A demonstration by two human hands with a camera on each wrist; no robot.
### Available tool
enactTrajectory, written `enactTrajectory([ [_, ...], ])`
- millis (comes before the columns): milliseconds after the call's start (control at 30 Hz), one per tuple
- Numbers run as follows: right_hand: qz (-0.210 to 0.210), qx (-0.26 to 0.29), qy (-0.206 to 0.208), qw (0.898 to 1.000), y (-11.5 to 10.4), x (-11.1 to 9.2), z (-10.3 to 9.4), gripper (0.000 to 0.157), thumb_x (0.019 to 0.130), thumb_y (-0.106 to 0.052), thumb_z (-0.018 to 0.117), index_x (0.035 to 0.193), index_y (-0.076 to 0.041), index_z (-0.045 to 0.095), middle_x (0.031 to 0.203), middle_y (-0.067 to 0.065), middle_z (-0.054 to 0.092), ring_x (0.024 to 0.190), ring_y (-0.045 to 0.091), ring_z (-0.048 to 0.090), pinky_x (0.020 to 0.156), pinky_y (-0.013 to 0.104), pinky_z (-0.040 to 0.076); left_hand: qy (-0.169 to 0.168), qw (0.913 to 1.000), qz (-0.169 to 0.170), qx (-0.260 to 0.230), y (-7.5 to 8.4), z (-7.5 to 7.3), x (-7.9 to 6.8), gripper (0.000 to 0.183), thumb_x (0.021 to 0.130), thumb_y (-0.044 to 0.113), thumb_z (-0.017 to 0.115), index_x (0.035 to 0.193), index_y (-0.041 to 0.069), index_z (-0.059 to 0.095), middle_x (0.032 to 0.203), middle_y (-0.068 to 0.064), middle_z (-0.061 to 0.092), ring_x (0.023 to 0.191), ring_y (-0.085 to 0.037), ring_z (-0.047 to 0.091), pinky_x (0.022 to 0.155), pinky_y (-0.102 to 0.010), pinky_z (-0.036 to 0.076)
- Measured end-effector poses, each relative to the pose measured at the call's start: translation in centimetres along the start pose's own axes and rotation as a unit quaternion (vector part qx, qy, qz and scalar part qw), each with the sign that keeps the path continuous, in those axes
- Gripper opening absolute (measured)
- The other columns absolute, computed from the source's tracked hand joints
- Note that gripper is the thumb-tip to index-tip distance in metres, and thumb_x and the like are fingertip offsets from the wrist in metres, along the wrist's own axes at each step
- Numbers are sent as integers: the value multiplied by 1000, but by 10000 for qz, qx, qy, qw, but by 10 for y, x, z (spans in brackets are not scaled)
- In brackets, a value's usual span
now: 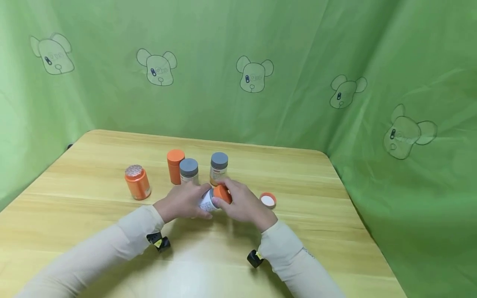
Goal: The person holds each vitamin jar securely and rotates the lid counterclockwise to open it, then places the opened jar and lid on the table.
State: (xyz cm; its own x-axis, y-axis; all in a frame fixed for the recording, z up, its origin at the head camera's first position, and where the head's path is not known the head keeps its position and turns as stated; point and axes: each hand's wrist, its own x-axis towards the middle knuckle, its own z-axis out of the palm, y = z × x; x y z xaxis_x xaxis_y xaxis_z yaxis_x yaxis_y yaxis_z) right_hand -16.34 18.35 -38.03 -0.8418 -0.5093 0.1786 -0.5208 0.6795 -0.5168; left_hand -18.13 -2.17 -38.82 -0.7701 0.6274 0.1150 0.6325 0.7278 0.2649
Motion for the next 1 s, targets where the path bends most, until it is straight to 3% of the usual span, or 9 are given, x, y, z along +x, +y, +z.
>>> enactTrajectory([
  [267,-129,163,-160,9997,1,-1,7,50,93,-28,65,136,-11,46,116,2,56,90,16,56,76,35,51,-14,10000,-37,85,-3,2,-4,64,66,47,86,111,10,60,82,0,61,68,-12,56,53,-28,45],
  [533,11,160,-135,9998,2,1,10,47,95,-32,63,135,-13,46,103,3,59,83,15,56,70,31,49,-39,10000,-19,72,-6,4,-5,64,67,47,86,111,10,60,83,-1,62,69,-13,57,53,-28,46],
  [800,-242,187,-133,9994,0,0,6,52,92,-28,67,135,-8,45,112,3,56,88,18,56,74,37,51,-64,9998,-33,159,-5,2,-4,65,67,48,86,113,10,59,82,0,61,68,-12,56,53,-28,46],
  [1000,-130,128,-41,9998,0,-2,4,51,92,-31,67,133,-8,47,109,2,57,85,18,56,71,35,51,-73,9999,-9,153,-3,1,-3,65,67,48,85,113,10,60,82,0,61,68,-12,56,53,-28,46],
])
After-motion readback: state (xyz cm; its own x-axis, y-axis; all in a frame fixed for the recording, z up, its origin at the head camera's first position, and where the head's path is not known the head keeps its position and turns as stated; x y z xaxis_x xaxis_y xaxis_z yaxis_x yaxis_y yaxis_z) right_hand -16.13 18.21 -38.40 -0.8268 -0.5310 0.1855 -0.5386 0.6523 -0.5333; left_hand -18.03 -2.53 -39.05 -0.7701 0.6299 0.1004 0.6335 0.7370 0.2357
